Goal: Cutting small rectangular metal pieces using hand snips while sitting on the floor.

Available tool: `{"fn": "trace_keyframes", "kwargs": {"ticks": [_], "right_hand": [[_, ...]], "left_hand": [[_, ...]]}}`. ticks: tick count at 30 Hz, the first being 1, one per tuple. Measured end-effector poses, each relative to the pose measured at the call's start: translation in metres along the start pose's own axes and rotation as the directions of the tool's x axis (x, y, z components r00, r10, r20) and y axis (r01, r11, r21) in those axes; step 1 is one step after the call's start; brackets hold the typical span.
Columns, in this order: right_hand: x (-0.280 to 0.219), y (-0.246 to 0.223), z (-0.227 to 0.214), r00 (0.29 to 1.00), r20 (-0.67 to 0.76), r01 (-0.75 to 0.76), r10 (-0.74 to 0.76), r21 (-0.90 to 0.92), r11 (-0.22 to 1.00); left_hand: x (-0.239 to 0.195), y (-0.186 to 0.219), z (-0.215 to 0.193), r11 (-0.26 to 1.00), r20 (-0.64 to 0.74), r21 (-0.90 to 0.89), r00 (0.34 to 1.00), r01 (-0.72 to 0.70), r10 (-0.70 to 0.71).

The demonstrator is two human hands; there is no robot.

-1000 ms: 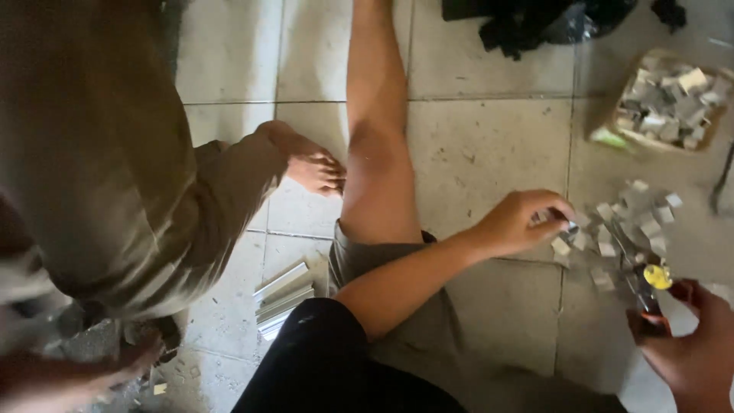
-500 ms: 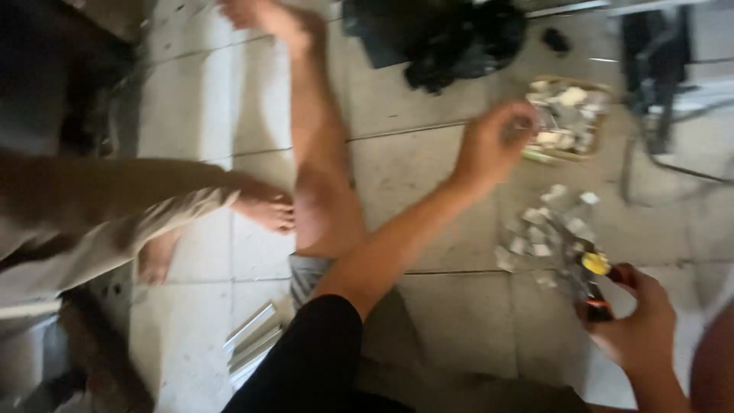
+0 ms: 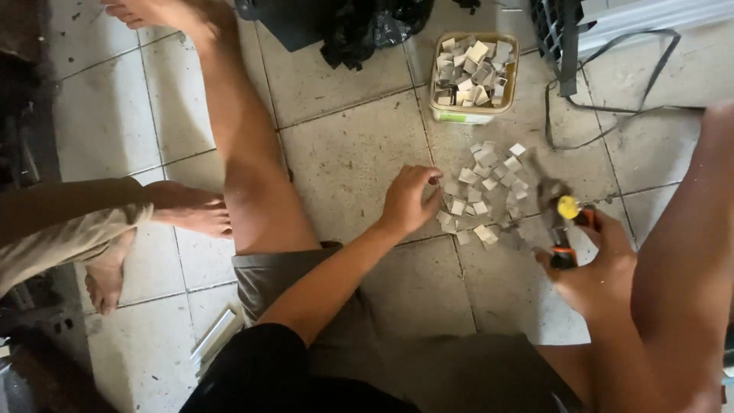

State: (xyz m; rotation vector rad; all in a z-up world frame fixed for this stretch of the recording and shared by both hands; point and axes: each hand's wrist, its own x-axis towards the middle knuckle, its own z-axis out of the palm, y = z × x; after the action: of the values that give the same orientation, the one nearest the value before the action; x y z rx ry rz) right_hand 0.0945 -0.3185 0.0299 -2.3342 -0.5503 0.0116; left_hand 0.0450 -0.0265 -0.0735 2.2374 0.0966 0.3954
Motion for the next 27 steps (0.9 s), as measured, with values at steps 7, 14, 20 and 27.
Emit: {"fn": "trace_keyframes", "kwargs": {"ticks": [7,14,20,27], "right_hand": [[-0.009,0.009,-0.005,0.998,-0.052,-0.037,0.035,-0.037,0.999],[-0.003,-0.004,-0.002,1.000,0.015,-0.026,0.025,0.029,0.999],[-0.007,-0.009,0.000,0.934,0.301,-0.203,0.193,0.001,0.979],[-0.008,-0.019,0.008,0.889,0.442,-0.122,0.119,-0.022,0.992]], "left_hand": [[0.014,-0.011,0.021,0.969,0.284,0.248,0.954,0.025,-0.097],[0.010,0.021,-0.010,0.988,0.219,-0.155,0.976,0.022,0.013],[0.011,0.077,-0.066,0.887,0.114,-0.461,0.993,0.021,0.036],[0.004,0.062,-0.072,0.835,0.082,-0.549,0.992,-0.037,0.098]]}}
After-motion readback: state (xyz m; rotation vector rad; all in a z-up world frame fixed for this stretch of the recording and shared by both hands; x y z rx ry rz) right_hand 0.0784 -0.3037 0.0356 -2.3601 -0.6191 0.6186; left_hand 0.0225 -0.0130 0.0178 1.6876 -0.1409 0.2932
